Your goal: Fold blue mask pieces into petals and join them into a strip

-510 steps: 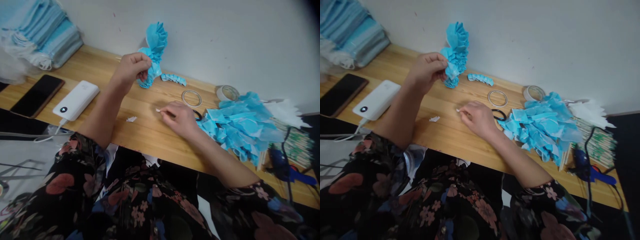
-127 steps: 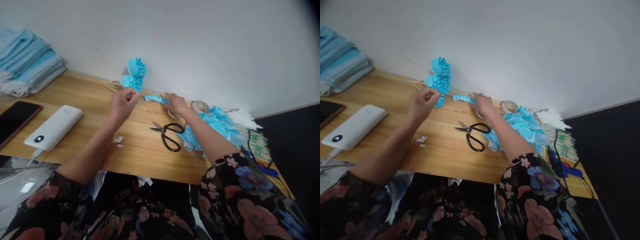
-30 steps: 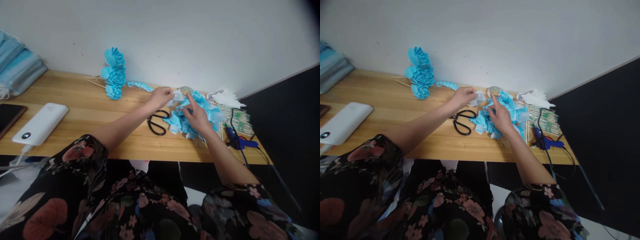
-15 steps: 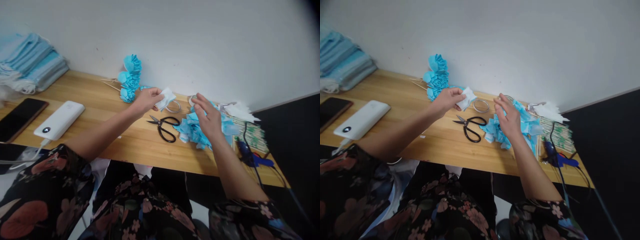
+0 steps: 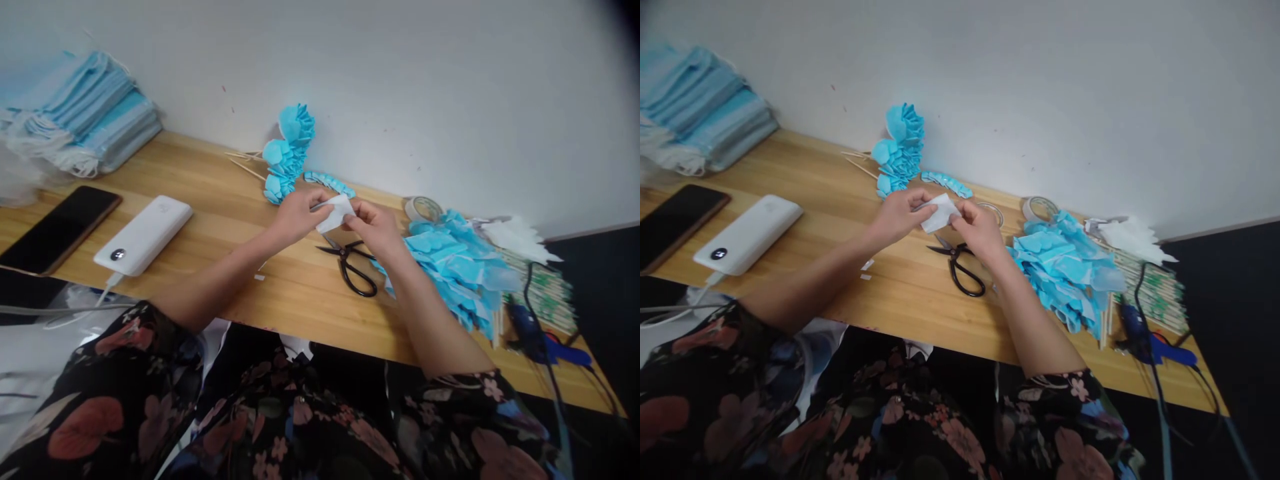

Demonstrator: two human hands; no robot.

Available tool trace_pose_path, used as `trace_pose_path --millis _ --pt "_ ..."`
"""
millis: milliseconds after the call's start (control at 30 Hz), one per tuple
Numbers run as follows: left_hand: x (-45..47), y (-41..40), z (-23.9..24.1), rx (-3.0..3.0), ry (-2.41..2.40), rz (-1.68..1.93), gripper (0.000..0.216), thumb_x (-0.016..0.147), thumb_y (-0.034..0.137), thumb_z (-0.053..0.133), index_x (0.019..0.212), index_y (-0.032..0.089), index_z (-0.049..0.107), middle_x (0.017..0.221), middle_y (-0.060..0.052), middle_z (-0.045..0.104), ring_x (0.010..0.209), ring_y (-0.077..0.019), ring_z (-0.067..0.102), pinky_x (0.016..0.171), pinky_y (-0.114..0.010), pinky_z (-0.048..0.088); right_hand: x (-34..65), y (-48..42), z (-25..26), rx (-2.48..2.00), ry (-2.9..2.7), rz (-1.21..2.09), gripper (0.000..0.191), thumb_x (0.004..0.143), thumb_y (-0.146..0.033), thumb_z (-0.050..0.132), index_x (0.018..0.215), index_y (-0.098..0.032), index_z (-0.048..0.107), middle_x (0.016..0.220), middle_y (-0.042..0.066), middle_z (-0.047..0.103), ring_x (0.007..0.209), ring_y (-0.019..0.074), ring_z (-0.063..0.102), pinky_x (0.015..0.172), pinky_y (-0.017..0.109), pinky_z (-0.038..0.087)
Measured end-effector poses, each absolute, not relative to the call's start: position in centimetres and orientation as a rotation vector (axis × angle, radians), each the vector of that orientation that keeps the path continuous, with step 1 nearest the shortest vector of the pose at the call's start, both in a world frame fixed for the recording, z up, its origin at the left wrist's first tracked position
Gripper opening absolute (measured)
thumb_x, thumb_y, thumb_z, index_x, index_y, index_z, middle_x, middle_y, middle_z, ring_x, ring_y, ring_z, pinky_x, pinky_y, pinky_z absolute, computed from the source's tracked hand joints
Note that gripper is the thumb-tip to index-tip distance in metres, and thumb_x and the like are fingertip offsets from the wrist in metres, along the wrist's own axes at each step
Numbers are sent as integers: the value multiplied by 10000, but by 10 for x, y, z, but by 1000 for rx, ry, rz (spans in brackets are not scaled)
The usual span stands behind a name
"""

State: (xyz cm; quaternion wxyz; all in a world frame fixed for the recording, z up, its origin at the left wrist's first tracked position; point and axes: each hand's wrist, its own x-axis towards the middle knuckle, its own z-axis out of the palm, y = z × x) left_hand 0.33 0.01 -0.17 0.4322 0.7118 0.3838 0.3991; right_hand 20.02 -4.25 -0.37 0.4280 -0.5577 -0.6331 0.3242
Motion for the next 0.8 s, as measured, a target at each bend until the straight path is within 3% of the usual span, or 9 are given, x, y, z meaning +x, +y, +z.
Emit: trace_pose_path --millis 167,333,467,567,800 --pt "-2 -5 -3 1409 950 881 44 962 130 649 927 137 675 766 -10 730 624 -109 660 564 -213 531 203 -50 -18 -1314 -1484 821 155 845 -365 718 945 -248 728 848 -4 752 777 188 702 782 369 608" --pt "-4 -3 -5 1328 930 918 106 941 60 656 1003 124 714 714 11 733 556 -83 644 541 -187 540 204 -61 -25 -1256 -1518 875 460 903 -439 747 1324 -300 626 890 -4 759 827 214 744 828 411 644" --pt "-5 -2 -7 1321 927 900 138 958 87 639 1071 122 711 718 2 752 556 -99 690 540 -188 541 209 -67 -19 -1145 -1632 928 608 960 -493 693 1515 -345 492 1221 61 800 1105 258 781 1029 485 634" --pt "-7 -2 -7 1328 911 889 136 964 111 638 1080 119 707 705 -5 753 550 -105 702 537 -187 537 216 -67 -17 -1159 -1724 887 629 960 -434 664 1558 -378 475 1396 71 754 1238 292 754 1081 538 618" --pt "-9 -5 -1 1296 873 830 63 945 174 690 954 123 726 679 14 714 524 -77 619 523 -184 499 217 -67 -9 -1200 -1799 710 492 949 -301 650 1439 -348 626 1429 48 749 1309 286 723 1055 507 635"
